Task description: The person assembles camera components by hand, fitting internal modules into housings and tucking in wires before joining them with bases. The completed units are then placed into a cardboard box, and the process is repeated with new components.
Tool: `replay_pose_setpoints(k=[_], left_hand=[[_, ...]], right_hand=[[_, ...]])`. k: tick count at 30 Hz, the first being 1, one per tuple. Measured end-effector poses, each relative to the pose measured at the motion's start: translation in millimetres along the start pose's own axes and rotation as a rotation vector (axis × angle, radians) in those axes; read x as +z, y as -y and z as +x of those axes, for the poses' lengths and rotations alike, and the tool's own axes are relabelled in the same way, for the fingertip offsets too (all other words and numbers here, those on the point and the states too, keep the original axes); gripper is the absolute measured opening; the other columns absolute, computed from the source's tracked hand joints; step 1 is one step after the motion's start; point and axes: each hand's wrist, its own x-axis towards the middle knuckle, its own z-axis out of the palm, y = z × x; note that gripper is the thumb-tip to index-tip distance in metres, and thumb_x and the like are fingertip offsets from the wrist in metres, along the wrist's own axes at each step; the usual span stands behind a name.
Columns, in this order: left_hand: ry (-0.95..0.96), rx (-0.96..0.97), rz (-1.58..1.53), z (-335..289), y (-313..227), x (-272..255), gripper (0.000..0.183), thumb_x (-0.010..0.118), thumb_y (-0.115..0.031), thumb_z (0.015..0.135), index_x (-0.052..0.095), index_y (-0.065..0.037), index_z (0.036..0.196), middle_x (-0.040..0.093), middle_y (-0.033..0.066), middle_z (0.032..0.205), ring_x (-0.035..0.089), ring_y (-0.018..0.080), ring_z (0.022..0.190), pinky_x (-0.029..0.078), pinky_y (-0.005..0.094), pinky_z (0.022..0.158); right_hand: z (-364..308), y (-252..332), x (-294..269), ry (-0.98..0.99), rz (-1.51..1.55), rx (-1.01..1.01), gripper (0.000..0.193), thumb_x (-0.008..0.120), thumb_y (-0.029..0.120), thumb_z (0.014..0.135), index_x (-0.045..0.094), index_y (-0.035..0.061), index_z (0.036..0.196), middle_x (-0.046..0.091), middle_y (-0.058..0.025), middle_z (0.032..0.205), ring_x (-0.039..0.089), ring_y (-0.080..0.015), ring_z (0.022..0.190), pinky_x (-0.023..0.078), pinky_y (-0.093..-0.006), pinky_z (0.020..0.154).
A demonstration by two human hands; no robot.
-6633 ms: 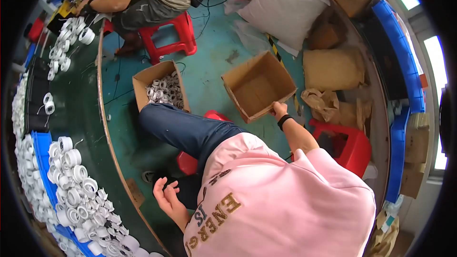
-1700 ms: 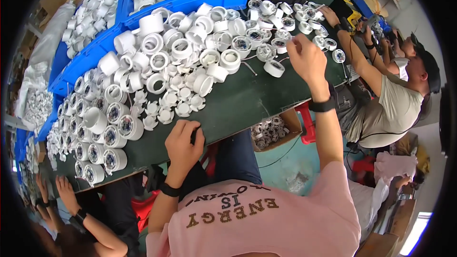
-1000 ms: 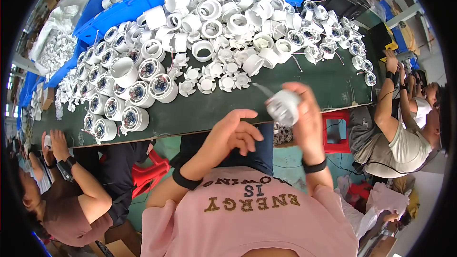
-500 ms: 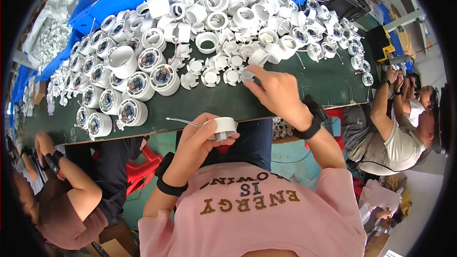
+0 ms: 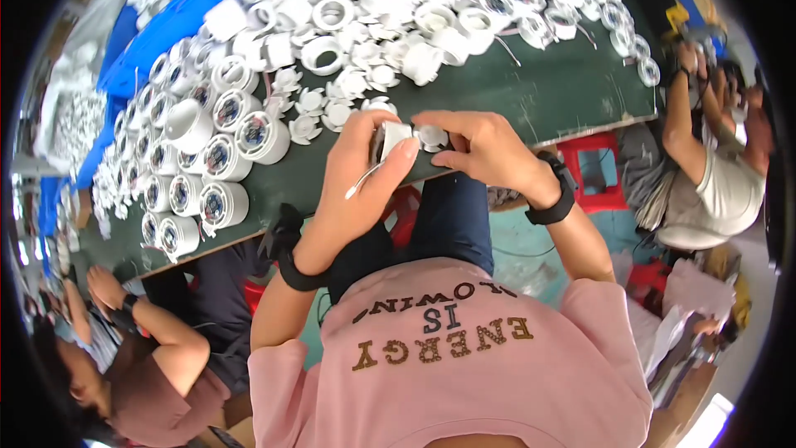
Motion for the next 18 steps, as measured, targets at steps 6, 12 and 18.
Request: replay_pose_setpoints(k=[6,12,18], left_hand=[[0.010,0.155,0.386,37.9,-2.6,15.0,0.023,0.057,-0.017,0.087,0.058,-0.001,0.104,0.057,0.0123,0.078,0.054,0.0220,0.066,0.043,0.0319,0.061],[0.092,0.237,0.687,48.4,6.0,38.5,0.025,0.050,-0.021,0.091,0.058,0.001,0.101,0.059,0.0143,0.080,0.056,0.0261,0.068,0.044,0.0334,0.062],[0.139,0.205,0.831,56.9,5.1,52.7,0.024,0.051,-0.019,0.090,0.059,0.002,0.099,0.061,0.0150,0.080,0.059,0.0268,0.070,0.046,0.0338,0.065]], right_hand=[[-20.9,-34.7,0.1,-0.392,0.224,0.054,0.036,0.067,0.005,0.076,0.057,0.0051,0.111,0.047,-0.0028,0.058,0.043,-0.0110,0.048,0.037,-0.0275,0.047],[-30.0,-55.6,6.9,-0.571,0.304,-0.055,0.020,0.062,0.005,0.079,0.059,0.0025,0.099,0.047,-0.0056,0.055,0.044,-0.0157,0.048,0.036,-0.0305,0.048],[-33.9,-63.9,13.2,-0.630,0.301,-0.098,0.018,0.062,0.008,0.079,0.059,0.0024,0.096,0.050,-0.0078,0.056,0.051,-0.0229,0.051,0.039,-0.0347,0.051]])
